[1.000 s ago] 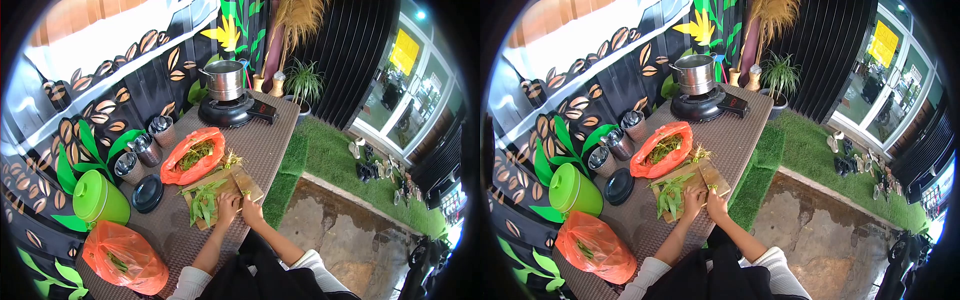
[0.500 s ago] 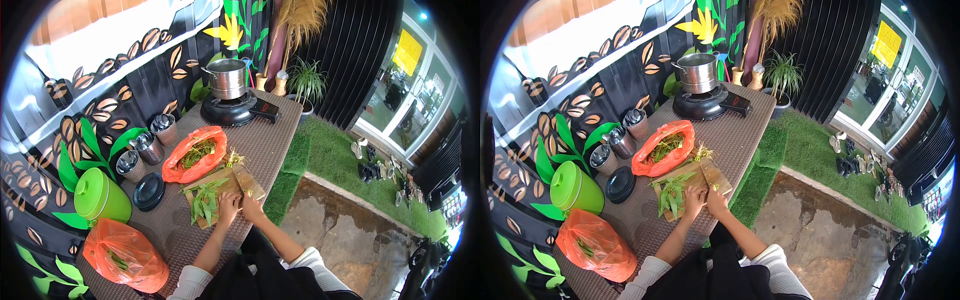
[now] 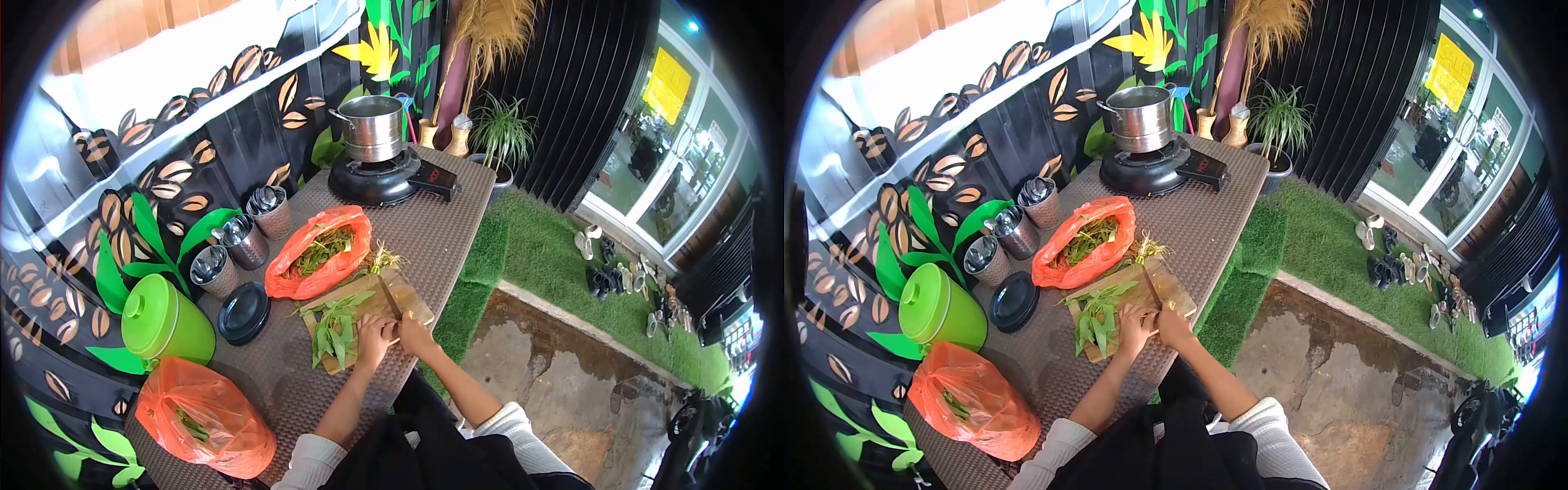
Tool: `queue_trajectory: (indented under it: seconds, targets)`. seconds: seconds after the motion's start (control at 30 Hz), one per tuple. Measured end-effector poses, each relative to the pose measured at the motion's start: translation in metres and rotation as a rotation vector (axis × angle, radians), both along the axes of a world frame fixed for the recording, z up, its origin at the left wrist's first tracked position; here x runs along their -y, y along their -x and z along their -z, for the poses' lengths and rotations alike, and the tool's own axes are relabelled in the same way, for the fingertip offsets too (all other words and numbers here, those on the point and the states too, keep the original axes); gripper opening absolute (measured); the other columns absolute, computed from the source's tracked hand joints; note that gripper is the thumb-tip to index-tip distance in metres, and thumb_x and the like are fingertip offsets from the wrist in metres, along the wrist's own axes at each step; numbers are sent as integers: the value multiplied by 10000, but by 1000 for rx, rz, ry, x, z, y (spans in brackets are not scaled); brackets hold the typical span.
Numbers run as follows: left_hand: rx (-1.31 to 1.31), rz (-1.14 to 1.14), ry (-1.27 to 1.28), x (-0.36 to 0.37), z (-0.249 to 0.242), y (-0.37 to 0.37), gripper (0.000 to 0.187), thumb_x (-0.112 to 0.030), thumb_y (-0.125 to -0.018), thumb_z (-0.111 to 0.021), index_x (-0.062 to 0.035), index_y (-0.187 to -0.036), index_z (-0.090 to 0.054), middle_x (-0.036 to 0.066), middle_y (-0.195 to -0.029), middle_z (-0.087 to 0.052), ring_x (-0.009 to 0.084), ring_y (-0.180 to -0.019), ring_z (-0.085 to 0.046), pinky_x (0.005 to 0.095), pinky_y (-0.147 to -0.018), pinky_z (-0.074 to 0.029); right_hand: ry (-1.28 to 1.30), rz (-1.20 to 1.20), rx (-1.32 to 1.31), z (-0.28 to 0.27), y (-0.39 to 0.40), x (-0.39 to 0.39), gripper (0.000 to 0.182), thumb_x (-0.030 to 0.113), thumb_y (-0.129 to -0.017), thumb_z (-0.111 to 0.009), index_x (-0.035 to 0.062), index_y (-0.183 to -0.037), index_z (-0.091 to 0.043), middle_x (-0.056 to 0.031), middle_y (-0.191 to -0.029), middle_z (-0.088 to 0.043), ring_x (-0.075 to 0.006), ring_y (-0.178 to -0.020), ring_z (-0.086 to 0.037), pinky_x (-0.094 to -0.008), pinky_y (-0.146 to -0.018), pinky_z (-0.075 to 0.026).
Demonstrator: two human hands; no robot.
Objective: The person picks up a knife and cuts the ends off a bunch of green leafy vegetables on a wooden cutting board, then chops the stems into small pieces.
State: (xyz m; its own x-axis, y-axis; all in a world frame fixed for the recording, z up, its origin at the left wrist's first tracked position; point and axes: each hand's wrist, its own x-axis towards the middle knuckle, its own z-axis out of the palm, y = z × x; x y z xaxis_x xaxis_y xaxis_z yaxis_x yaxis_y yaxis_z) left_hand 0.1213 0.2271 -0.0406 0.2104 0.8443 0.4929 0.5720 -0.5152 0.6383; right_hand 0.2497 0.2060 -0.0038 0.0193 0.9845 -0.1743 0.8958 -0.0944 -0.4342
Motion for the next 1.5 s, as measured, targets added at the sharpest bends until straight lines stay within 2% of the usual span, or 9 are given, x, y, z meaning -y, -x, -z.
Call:
queue_trajectory:
  seconds: [0.13,0.2,0.47,0.73,0.8,0.93,1.1,1.37,1.5]
  targets:
    - [72,11,69,0,-1,0,91,-145,-795,-609,-95,-867,-636,56,-841,-634,270,-872,-522,399,-834,-345,39,36,-39,-11,5,16,315,123,-844,-510,-38,-1076,-372,-276,-847,-632,-422,-831,-643,-465,-702,-536]
    - [92,10,117,1,-6,-1,99,-143,-797,-607,-98,-885,-615,49,-840,-629,267,-872,-520,401,-831,-341,86,125,-44,-9,17,24,356,125,-844,-503,-85,-1099,-372,-292,-854,-628,-436,-823,-633,-494,-701,-522]
    - [3,27,33,2,-8,1,160,-142,-812,-584,-107,-965,-552,39,-866,-613,266,-889,-510,408,-838,-335,45,27,-36,-9,2,5,383,73,-803,-551,-41,-1119,-367,-279,-885,-636,-412,-847,-644,-483,-722,-528]
    - [13,21,82,4,-13,1,139,-117,-812,-584,-93,-945,-551,47,-866,-607,276,-905,-511,410,-848,-338,54,92,-40,-10,19,16,352,104,-857,-470,-76,-1139,-364,-294,-849,-628,-440,-820,-633,-505,-702,-516]
    - [16,19,91,6,-8,0,139,-114,-809,-588,-90,-941,-551,50,-868,-607,278,-908,-510,410,-847,-340,33,68,-52,-3,10,2,358,101,-822,-533,-43,-1109,-374,-273,-911,-632,-408,-845,-645,-479,-720,-529]
    - [60,22,34,4,-6,1,136,-106,-803,-596,-84,-930,-551,57,-854,-603,278,-902,-515,408,-843,-347,36,44,-13,-8,7,10,342,112,-834,-516,-35,-1106,-369,-267,-896,-635,-411,-829,-647,-480,-706,-532]
    - [74,20,50,2,-6,1,116,-106,-798,-605,-81,-897,-551,57,-831,-598,280,-886,-522,406,-839,-351,70,138,-46,-8,27,23,454,74,-812,-532,-64,-1188,-319,-293,-873,-628,-408,-844,-641,-477,-714,-524]
    - [116,9,77,3,-4,1,94,-112,-798,-606,-76,-859,-544,59,-823,-597,291,-871,-524,405,-811,-361,57,13,2,-10,17,16,458,75,-802,-552,-59,-1177,-326,-274,-861,-634,-400,-832,-647,-468,-689,-534]
    - [108,7,98,2,-6,2,98,-124,-800,-606,-77,-857,-542,58,-824,-601,285,-871,-526,407,-805,-364,49,134,-63,-9,30,25,477,76,-800,-556,-78,-1186,-323,-267,-824,-639,-395,-781,-656,-463,-676,-538]
